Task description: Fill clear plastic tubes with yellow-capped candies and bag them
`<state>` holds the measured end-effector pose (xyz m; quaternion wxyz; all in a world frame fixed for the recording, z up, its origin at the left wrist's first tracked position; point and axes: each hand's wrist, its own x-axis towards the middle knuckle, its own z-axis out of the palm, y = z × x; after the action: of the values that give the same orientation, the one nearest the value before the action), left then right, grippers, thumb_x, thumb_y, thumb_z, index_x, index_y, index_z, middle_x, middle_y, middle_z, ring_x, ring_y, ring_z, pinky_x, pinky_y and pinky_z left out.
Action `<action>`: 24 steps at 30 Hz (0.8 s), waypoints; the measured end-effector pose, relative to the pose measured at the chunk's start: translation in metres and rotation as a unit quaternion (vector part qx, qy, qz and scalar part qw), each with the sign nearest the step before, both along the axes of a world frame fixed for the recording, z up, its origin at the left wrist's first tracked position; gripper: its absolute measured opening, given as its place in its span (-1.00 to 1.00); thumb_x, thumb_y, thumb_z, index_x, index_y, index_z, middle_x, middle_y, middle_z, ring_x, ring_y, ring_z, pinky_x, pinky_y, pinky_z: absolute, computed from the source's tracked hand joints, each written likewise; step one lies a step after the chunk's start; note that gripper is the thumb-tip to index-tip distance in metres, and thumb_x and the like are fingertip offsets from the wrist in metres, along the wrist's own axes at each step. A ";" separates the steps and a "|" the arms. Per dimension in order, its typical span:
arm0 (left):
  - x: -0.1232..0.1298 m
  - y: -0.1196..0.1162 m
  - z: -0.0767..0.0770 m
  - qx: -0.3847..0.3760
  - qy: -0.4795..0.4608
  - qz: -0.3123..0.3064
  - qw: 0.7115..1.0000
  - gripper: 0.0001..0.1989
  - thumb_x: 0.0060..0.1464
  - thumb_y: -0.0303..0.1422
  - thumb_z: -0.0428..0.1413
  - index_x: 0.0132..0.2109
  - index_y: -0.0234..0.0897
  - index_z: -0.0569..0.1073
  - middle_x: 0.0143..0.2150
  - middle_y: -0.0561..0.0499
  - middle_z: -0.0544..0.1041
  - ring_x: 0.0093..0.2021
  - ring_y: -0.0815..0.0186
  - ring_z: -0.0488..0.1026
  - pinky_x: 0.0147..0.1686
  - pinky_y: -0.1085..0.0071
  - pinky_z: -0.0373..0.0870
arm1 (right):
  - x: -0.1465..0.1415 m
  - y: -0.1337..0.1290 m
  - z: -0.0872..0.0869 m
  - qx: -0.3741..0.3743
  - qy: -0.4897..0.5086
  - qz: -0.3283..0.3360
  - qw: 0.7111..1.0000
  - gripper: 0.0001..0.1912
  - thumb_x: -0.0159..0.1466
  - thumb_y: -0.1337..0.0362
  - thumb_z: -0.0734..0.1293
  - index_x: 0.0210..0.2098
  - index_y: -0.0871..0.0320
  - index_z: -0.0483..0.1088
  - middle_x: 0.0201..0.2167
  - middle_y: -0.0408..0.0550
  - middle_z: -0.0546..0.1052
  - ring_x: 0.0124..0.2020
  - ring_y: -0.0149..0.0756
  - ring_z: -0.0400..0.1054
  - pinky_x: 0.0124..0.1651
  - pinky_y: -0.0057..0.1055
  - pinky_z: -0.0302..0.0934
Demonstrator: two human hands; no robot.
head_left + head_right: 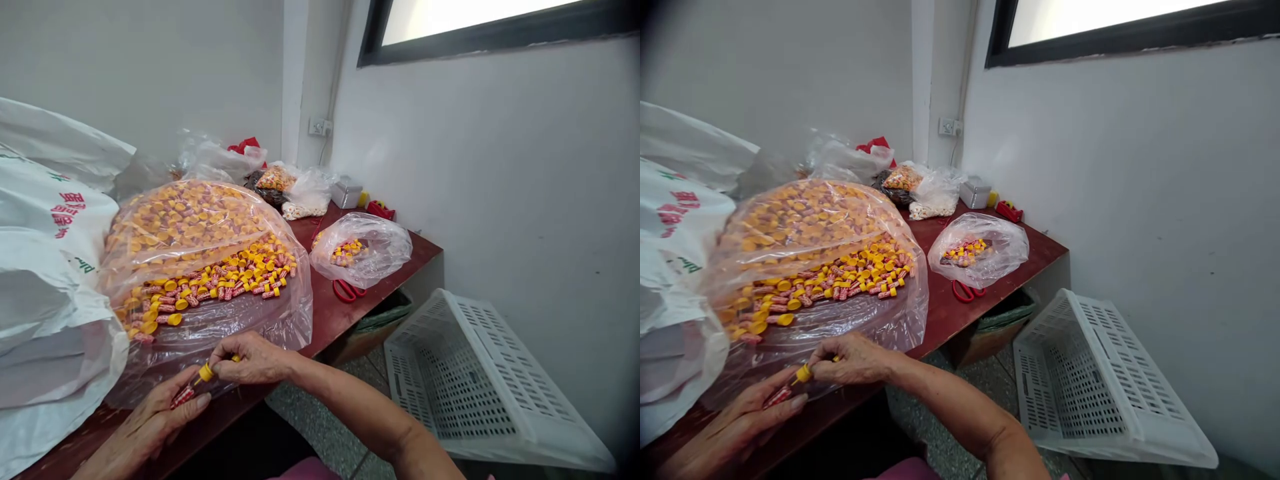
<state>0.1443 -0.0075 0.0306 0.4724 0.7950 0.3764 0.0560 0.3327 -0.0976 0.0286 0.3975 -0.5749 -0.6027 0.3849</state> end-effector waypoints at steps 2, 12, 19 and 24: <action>0.000 0.001 0.002 -0.011 0.009 0.000 1.000 -0.39 -0.21 0.03 0.13 0.01 -0.10 0.46 -0.08 -0.06 0.54 -0.17 0.02 0.47 -0.37 0.28 0.47 | 0.000 0.001 -0.001 -0.003 0.003 0.006 1.000 -0.86 0.14 0.29 0.27 -0.31 0.18 0.39 -0.50 -0.25 0.35 -0.46 -0.52 0.20 -0.39 -0.60 0.08; -0.008 0.002 -0.009 0.010 -0.005 0.009 1.000 -0.45 -0.13 -0.02 0.10 0.02 -0.11 0.45 0.13 -0.07 0.40 0.17 -0.01 0.25 0.12 0.15 0.22 | -0.009 0.005 0.004 -0.020 0.161 -0.008 0.987 -0.74 0.13 0.13 0.35 -0.43 0.23 0.34 -0.52 -0.25 0.30 -0.48 -0.55 0.11 -0.41 -0.59 0.02; -0.006 -0.003 0.009 0.009 -0.035 -0.081 0.996 -0.55 0.01 -0.12 0.04 0.03 -0.21 0.40 -0.04 -0.04 0.48 -0.01 0.10 0.38 0.01 0.31 0.30 | -0.021 0.008 0.010 -0.023 0.079 0.004 0.997 -0.81 0.16 0.19 0.31 -0.46 0.19 0.29 -0.54 -0.27 0.27 -0.51 -0.54 0.11 -0.45 -0.59 0.01; -0.001 -0.002 0.014 0.039 -0.005 -0.097 0.994 -0.69 0.04 -0.14 0.02 -0.23 -0.31 0.41 -0.33 0.02 0.49 -0.30 0.24 0.39 -0.31 0.46 0.32 | -0.033 0.010 0.016 0.037 -0.048 0.015 0.998 -0.84 0.19 0.26 0.27 -0.49 0.17 0.25 -0.53 -0.25 0.30 -0.48 -0.50 0.18 -0.40 -0.57 0.04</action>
<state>0.1436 -0.0091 0.0444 0.4456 0.8455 0.2928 0.0286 0.2996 -0.0875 0.0442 0.3836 -0.5686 -0.6435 0.3397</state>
